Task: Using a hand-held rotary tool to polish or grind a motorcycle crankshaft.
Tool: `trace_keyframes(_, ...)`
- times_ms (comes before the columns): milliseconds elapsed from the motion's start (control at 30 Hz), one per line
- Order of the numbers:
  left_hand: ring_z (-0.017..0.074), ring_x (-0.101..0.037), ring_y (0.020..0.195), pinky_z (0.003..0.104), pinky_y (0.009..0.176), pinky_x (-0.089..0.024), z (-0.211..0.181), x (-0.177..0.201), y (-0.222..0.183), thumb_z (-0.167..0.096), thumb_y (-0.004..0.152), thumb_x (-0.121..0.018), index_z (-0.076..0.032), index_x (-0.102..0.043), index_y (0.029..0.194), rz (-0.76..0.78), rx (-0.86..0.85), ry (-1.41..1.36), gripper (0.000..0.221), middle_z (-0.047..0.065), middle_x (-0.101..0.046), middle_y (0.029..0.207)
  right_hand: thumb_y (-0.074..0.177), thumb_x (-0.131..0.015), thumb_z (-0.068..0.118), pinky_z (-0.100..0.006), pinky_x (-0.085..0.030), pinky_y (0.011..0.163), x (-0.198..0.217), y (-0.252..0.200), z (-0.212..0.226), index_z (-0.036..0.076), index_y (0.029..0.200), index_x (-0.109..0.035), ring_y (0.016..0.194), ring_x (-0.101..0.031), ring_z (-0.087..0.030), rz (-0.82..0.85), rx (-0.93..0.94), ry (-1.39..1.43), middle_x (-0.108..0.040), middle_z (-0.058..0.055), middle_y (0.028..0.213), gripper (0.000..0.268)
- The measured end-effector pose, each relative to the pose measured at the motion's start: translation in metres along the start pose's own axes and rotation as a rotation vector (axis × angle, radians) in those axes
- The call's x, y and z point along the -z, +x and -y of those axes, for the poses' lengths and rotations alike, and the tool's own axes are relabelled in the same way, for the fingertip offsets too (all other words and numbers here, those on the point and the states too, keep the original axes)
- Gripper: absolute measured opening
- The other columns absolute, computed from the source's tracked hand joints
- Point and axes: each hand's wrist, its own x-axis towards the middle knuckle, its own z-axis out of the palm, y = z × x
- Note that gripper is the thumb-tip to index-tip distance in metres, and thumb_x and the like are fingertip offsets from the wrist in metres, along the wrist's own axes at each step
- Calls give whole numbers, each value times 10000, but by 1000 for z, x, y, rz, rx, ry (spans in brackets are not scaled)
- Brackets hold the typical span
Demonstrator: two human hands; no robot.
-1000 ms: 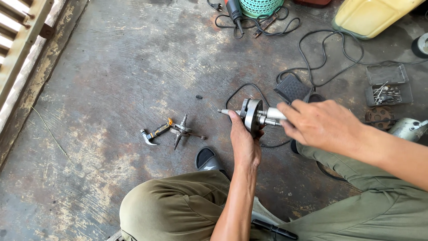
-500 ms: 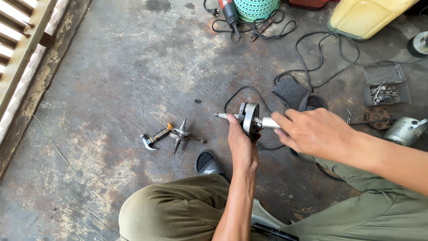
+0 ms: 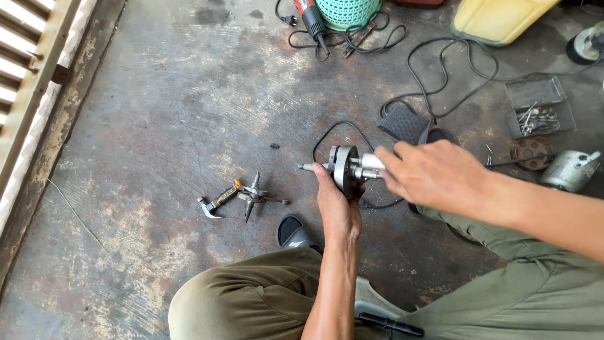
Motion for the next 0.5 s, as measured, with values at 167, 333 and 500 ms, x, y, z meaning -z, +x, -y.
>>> trace_keyframes(167,255,-716,667,337,642,-588,0,0,1,-673,979,-539,-23,-612,1021,-1,-3,7,656,137,-645,759,1072,-389,289,-241,-585,454,-11,2,0,61,1183,-647,514,-704,-138,24,10,22,-705,-118,783,361)
trace_keyframes(333,241,-702,687,341,652,-591,2,1,2,-643,993,-546,-32,-616,1062,7,-40,32,619,128,-639,789,1065,-399,291,-242,-584,455,-5,1,4,56,1180,-645,530,-717,-152,26,9,46,-717,-137,799,359)
trace_keyframes(500,241,-691,737,377,703,-598,2,0,0,-608,984,-593,-39,-618,1094,7,-95,54,579,113,-604,845,1047,-419,308,-287,-595,458,1,-5,5,48,1143,-648,531,-741,-179,-15,32,33,-724,-155,808,359)
